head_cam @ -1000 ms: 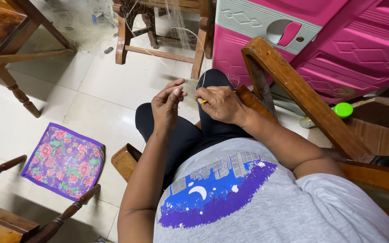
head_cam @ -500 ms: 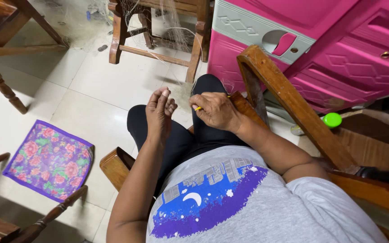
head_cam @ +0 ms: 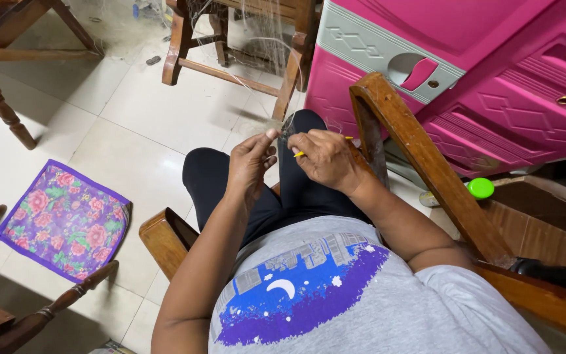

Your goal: Repairing a fine-mesh fishing net using a netting needle and scissors

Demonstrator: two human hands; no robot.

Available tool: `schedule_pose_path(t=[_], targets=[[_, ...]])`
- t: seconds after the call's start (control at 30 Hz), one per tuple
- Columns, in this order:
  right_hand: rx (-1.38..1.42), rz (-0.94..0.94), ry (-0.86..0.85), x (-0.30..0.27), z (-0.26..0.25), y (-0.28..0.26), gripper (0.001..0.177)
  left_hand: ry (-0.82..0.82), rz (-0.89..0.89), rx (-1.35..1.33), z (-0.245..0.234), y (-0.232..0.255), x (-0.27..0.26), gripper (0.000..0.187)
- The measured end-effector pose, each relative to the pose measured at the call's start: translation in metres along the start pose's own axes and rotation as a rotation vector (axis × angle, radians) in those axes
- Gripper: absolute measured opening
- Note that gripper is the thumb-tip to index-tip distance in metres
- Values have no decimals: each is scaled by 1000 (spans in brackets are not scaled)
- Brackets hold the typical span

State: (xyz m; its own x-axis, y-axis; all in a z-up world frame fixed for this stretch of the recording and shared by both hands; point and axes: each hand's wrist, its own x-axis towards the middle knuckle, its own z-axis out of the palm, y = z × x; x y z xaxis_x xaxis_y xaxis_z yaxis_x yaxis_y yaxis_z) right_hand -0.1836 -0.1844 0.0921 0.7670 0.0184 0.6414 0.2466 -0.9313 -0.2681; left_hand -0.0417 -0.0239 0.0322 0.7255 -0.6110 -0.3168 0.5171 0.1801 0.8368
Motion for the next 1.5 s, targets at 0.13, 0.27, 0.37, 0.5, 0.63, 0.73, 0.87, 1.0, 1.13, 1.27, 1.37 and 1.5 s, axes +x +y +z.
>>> schedule_pose_path(t=[0.13, 0.27, 0.37, 0.5, 0.63, 0.73, 0.87, 1.0, 1.13, 1.27, 1.37, 1.5], targets=[[-20, 0, -7, 2, 0, 3, 7, 28, 119, 49, 2, 17, -28, 33], [-35, -22, 25, 6, 1, 0, 5, 17, 235, 166, 2, 29, -41, 29], [-56, -30, 29, 5, 2, -1, 5, 29, 308, 238, 0, 29, -43, 26], [-106, -42, 32, 2, 6, 1, 4, 122, 448, 369, -8, 25, -40, 21], [-145, -50, 18, -1, 7, 1, 7, 170, 510, 320, -12, 22, -36, 16], [-125, -42, 21, 0, 7, -1, 11, 159, 544, 271, -11, 26, -36, 15], [-130, -29, 26, 0, 6, -1, 12, 115, 488, 133, -5, 24, -33, 18], [-136, -34, 53, -3, 8, 6, 17, 15, 366, -63, -13, 6, -14, 19], [-119, -23, 92, 0, 2, 5, 19, -18, 305, -141, -10, 8, -15, 18], [-48, -24, 138, 6, -2, -1, 27, -63, 266, -187, -7, 7, -16, 16], [-27, -56, 162, 11, -4, -5, 29, -81, 271, -176, -6, 7, -16, 16], [-24, -95, 173, 14, -7, -8, 31, -95, 274, -97, -8, 0, -14, 19]])
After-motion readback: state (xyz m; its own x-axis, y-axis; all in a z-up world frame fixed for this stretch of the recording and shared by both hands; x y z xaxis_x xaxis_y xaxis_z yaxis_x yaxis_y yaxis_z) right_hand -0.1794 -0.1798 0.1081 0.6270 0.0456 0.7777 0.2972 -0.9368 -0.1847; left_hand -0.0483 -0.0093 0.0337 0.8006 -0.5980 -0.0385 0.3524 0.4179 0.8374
